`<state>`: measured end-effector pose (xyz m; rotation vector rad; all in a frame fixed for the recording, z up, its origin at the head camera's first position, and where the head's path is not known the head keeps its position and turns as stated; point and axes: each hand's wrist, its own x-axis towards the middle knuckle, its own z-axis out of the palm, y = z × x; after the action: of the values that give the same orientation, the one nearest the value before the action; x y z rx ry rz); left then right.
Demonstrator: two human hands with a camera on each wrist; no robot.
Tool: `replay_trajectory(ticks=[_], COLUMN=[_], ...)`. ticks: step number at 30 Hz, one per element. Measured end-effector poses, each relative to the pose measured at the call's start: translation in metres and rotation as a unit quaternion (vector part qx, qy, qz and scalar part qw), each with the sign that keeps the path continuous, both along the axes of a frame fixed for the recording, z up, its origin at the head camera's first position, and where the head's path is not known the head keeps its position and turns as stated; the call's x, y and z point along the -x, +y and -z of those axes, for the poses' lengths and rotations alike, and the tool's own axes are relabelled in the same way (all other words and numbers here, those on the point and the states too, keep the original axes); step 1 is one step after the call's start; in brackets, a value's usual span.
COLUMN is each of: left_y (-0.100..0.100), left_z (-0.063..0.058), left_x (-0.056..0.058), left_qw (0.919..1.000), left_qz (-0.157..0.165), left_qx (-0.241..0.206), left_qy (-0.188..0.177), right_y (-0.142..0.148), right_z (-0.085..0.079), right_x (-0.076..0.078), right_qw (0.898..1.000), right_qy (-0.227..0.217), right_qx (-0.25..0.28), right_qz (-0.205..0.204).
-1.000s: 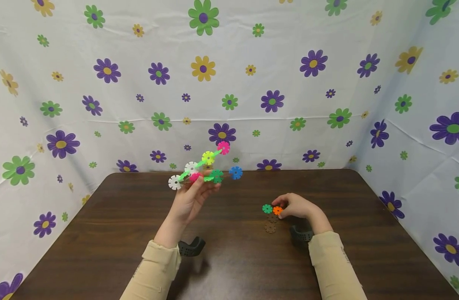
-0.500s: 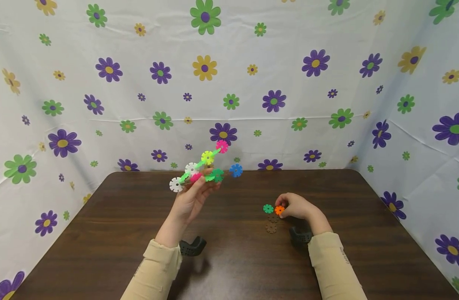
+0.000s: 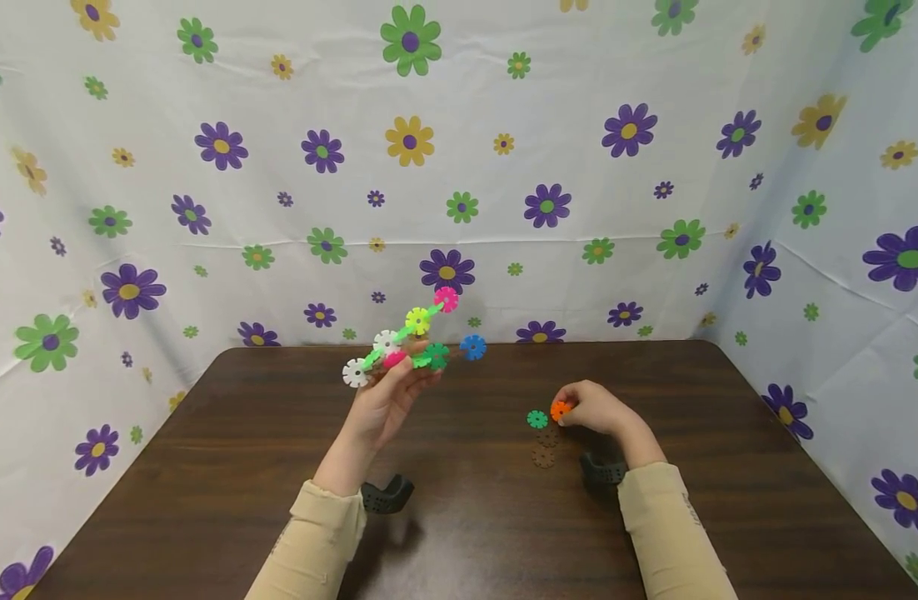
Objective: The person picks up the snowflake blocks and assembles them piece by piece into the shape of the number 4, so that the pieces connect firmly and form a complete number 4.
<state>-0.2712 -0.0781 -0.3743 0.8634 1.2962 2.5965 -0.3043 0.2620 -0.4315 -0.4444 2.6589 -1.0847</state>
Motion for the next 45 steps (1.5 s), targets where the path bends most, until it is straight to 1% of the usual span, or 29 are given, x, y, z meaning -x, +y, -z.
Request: replay_trajectory(ticks=[3,7,10,13,15,21,23,26,27,29,34,36,39,42,45], left_y=[0.002,0.003,0.003,0.002,0.002,-0.001,-0.002,-0.001,-0.001,0.000,0.004,0.006,0.007,0.007,0.008], left_z=[0.002,0.005,0.007,0.007,0.008,0.010,0.011,0.010,0.010,0.009,0.009,0.009,0.009,0.007,0.005], left_x=[0.001,0.001,0.000,-0.001,-0.001,-0.001,-0.001,-0.001,-0.001,-0.001,-0.002,-0.002,-0.002,-0.002,-0.002], left_qw=[1.0000,1.0000,1.0000,0.9998,0.9996,0.9988,0.9986,0.9984,0.9983,0.9980,0.9970,0.9968,0.9968,0.9970,0.9971], left_qz=[0.001,0.001,-0.004,-0.009,-0.013,-0.028,-0.032,-0.039,-0.039,-0.040,-0.044,-0.047,-0.048,-0.044,-0.040], left_qx=[0.001,0.000,0.006,0.016,0.022,0.028,0.027,0.027,0.029,0.033,0.049,0.051,0.049,0.045,0.043], left_qy=[-0.002,-0.001,0.005,0.010,0.014,0.029,0.033,0.032,0.034,0.035,0.040,0.040,0.040,0.044,0.047], right_y=[-0.005,-0.022,-0.040,-0.059,-0.072,-0.105,-0.114,-0.125,-0.127,-0.132,-0.138,-0.139,-0.140,-0.140,-0.140], right_z=[-0.010,-0.025,-0.034,-0.040,-0.043,-0.050,-0.051,-0.050,-0.049,-0.048,-0.044,-0.044,-0.046,-0.047,-0.046], right_x=[-0.002,-0.005,-0.008,-0.010,-0.011,-0.012,-0.013,-0.016,-0.017,-0.020,-0.023,-0.024,-0.026,-0.027,-0.026], right_qw=[1.000,0.996,0.990,0.982,0.976,0.961,0.958,0.949,0.945,0.932,0.891,0.877,0.861,0.843,0.820], right_qy=[0.008,0.018,0.018,0.014,0.007,-0.018,-0.024,-0.040,-0.048,-0.067,-0.127,-0.146,-0.169,-0.192,-0.204], right_qx=[0.018,0.064,0.099,0.135,0.162,0.226,0.241,0.273,0.288,0.322,0.403,0.425,0.449,0.472,0.493], right_qz=[-0.008,-0.053,-0.097,-0.134,-0.148,-0.156,-0.154,-0.151,-0.149,-0.152,-0.168,-0.170,-0.169,-0.176,-0.205])
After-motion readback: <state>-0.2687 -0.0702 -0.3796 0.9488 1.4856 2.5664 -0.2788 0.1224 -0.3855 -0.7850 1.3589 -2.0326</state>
